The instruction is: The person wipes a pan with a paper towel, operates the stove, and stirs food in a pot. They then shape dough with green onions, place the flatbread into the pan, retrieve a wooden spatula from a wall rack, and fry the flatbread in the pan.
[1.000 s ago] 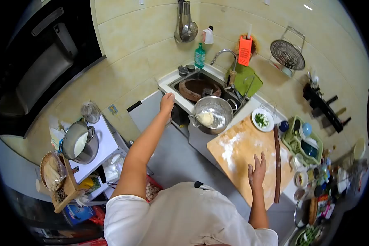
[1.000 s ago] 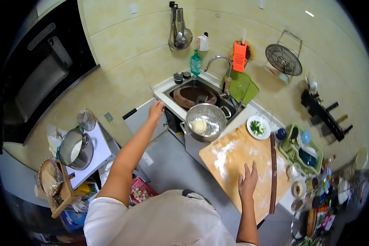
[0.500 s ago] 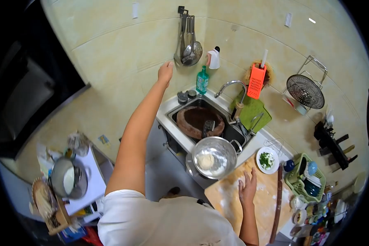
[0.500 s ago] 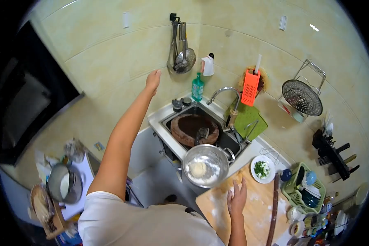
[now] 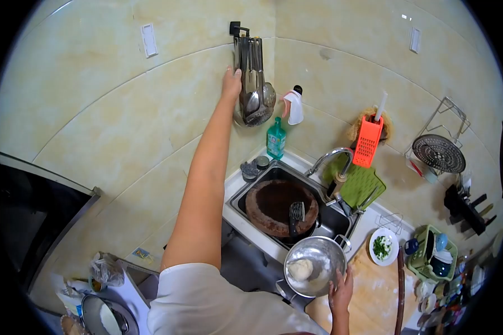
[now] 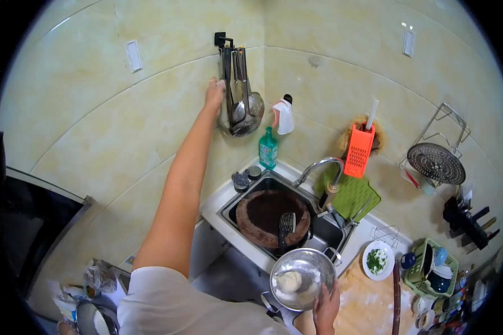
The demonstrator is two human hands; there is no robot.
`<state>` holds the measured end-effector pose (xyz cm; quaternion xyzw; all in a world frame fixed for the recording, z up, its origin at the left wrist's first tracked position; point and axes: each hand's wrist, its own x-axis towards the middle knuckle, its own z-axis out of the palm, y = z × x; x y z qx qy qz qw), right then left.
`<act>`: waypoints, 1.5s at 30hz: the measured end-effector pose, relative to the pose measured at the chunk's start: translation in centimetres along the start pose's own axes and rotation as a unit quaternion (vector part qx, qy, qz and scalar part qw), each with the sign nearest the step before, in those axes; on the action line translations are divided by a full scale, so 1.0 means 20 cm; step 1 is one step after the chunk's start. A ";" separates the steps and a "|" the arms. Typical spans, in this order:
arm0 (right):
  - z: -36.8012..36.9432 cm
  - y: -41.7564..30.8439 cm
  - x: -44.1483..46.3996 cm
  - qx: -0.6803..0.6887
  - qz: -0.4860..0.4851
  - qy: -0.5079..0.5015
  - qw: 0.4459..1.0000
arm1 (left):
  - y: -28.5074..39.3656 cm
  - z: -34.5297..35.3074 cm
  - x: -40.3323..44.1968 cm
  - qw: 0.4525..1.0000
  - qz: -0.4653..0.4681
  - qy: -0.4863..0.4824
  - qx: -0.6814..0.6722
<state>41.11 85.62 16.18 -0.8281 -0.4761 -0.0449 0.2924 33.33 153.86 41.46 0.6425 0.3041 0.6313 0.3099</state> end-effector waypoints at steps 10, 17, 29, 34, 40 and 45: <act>0.06 -0.03 0.08 -0.003 -0.010 -0.001 1.000 | 0.08 0.13 -0.09 0.988 0.012 0.055 0.144; 0.10 -0.07 0.13 -0.005 -0.025 -0.010 1.000 | 0.12 0.18 -0.10 0.991 0.020 0.079 0.107; 0.10 -0.12 0.12 -0.008 -0.004 -0.029 1.000 | 0.03 0.16 0.16 0.999 0.001 0.037 -0.033; 0.12 -0.12 0.12 -0.002 -0.011 -0.040 0.999 | 0.15 0.18 0.06 0.998 0.041 0.045 0.034; 0.13 -0.15 0.17 0.004 -0.022 -0.036 0.999 | 0.22 0.26 0.01 0.994 0.048 0.076 0.068; 0.13 -0.18 0.19 -0.004 -0.025 -0.037 0.999 | 0.26 0.30 -0.03 0.992 0.044 0.093 0.069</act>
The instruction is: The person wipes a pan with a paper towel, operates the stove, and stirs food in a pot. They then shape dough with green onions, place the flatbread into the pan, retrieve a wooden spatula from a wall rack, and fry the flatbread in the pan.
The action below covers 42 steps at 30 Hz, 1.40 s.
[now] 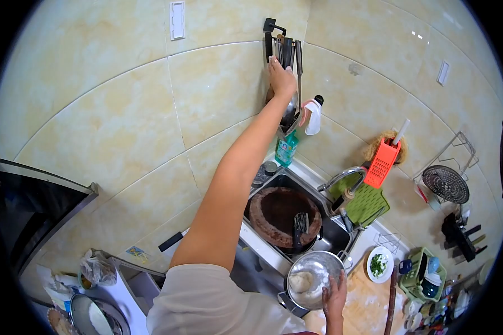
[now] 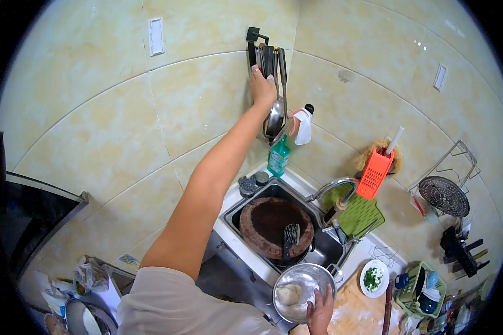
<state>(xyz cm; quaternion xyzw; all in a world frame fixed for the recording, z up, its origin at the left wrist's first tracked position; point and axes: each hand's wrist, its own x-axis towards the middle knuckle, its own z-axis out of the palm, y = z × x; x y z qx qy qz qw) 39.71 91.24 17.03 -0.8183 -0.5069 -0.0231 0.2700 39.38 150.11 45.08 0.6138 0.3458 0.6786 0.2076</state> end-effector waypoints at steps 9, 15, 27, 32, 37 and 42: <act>0.01 0.00 -0.01 -0.003 -0.001 0.003 1.000 | -0.02 0.00 0.05 0.990 -0.012 0.119 -0.078; -0.02 -0.05 0.00 -0.022 -0.001 0.002 1.000 | -0.10 -0.09 0.15 0.990 -0.076 0.058 -0.107; 0.02 -0.02 0.03 -0.031 -0.018 -0.015 0.999 | -0.20 -0.17 0.18 0.993 0.008 -0.105 0.048; 0.03 -0.02 0.03 -0.035 -0.020 -0.013 0.999 | -0.22 -0.18 0.13 0.984 0.060 -0.066 0.157; 0.04 -0.03 0.04 -0.041 -0.022 -0.016 0.999 | -0.23 -0.20 0.13 0.983 0.076 -0.077 0.145; 0.05 -0.06 0.05 -0.032 -0.022 -0.026 0.999 | -0.18 -0.25 0.12 0.982 0.063 -0.076 0.158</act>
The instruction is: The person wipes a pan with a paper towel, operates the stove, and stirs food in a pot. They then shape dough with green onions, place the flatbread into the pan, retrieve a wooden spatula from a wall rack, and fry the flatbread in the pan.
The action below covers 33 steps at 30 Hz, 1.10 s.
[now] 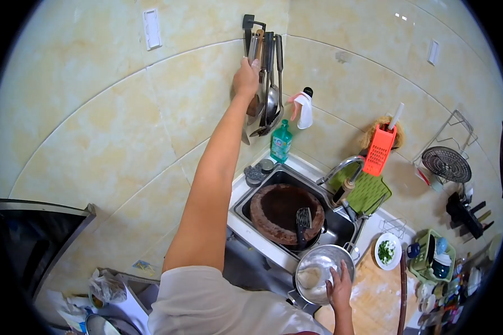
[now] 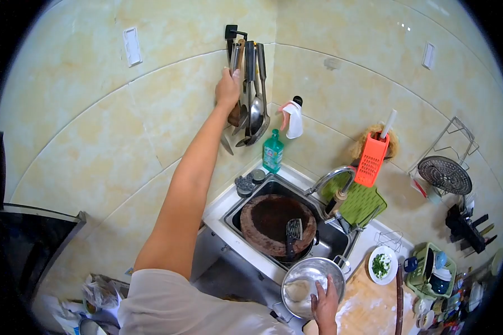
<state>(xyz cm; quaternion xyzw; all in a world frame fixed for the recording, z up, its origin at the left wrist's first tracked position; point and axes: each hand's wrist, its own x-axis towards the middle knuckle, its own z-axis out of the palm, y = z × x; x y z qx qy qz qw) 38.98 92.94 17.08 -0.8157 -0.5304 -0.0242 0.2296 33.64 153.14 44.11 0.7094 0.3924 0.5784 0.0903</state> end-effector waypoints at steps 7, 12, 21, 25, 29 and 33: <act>-0.04 -0.04 0.08 -0.007 -0.023 -0.024 0.999 | 0.09 -0.07 0.01 0.997 0.028 0.028 0.071; -0.09 -0.10 0.25 0.028 -0.074 -0.036 0.996 | 0.13 -0.09 0.00 0.997 0.003 0.010 0.079; -0.23 -0.50 0.96 0.205 -0.212 0.006 0.956 | 0.11 -0.03 0.00 0.998 -0.045 0.027 -0.024; -0.28 -0.69 1.45 0.226 -0.219 0.058 0.947 | 0.15 -0.05 -0.01 0.996 -0.068 -0.004 -0.052; -0.21 -0.83 1.95 0.272 -0.236 0.145 0.922 | 0.15 -0.10 0.00 0.991 -0.063 -0.041 -0.108; -0.15 -1.02 2.22 0.385 -0.131 0.084 0.910 | 0.06 -0.04 0.05 0.987 -0.040 -0.049 -0.151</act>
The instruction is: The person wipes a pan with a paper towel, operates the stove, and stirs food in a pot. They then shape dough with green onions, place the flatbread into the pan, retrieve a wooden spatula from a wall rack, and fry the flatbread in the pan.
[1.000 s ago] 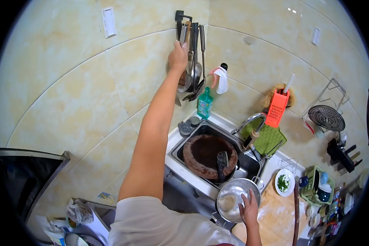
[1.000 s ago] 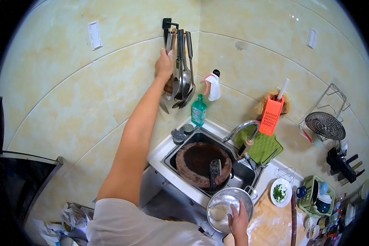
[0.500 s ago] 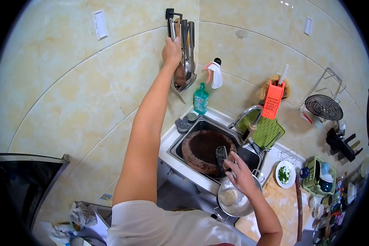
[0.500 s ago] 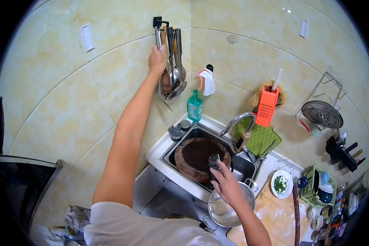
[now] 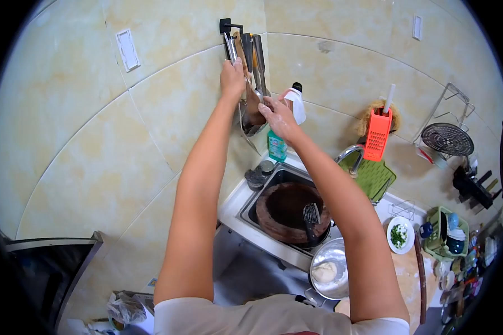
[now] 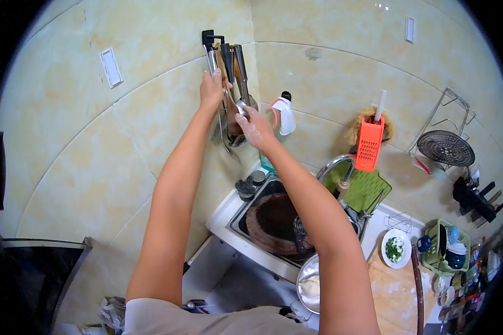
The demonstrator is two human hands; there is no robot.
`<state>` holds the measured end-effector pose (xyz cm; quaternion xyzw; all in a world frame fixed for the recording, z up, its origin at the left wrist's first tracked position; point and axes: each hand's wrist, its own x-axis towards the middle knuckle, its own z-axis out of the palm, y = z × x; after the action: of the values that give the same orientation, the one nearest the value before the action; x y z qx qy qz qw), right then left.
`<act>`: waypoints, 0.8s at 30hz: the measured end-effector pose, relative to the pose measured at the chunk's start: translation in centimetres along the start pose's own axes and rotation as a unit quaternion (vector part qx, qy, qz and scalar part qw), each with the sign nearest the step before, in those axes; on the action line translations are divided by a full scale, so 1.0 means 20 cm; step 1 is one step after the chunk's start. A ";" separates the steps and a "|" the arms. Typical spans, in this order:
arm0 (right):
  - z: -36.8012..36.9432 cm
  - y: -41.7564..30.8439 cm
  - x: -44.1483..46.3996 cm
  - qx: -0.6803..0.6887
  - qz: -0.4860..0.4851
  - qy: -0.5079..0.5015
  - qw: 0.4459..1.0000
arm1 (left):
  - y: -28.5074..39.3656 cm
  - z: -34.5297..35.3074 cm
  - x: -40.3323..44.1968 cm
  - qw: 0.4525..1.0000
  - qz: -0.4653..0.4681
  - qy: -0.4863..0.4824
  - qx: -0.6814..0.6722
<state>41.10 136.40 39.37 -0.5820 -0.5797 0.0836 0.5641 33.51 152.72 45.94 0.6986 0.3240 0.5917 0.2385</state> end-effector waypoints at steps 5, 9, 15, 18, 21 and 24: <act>0.17 0.03 0.11 -0.116 0.002 -0.006 0.993 | 0.06 -0.06 -0.01 0.999 -0.025 -0.022 -0.039; 0.17 -0.10 0.02 -0.202 0.043 0.069 0.976 | 0.02 -0.12 0.04 0.999 -0.023 -0.001 -0.027; 0.14 -0.07 0.00 -0.232 -0.065 0.171 0.955 | -0.01 -0.18 0.05 0.998 -0.023 -0.023 -0.057; 0.11 -0.09 0.01 -0.225 -0.082 0.174 0.955 | 0.00 -0.19 0.03 0.999 -0.010 -0.011 -0.043; 0.05 -0.17 0.03 0.228 0.115 0.010 0.967 | 0.02 -0.21 0.02 1.000 -0.008 -0.004 -0.028; 0.01 -0.20 0.06 0.240 0.068 -0.048 0.967 | -0.02 -0.20 0.05 0.999 0.010 0.008 -0.047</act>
<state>39.00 136.09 43.05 -0.4626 -0.5279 0.2865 0.6521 29.60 153.48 47.10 0.6851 0.2904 0.6143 0.2626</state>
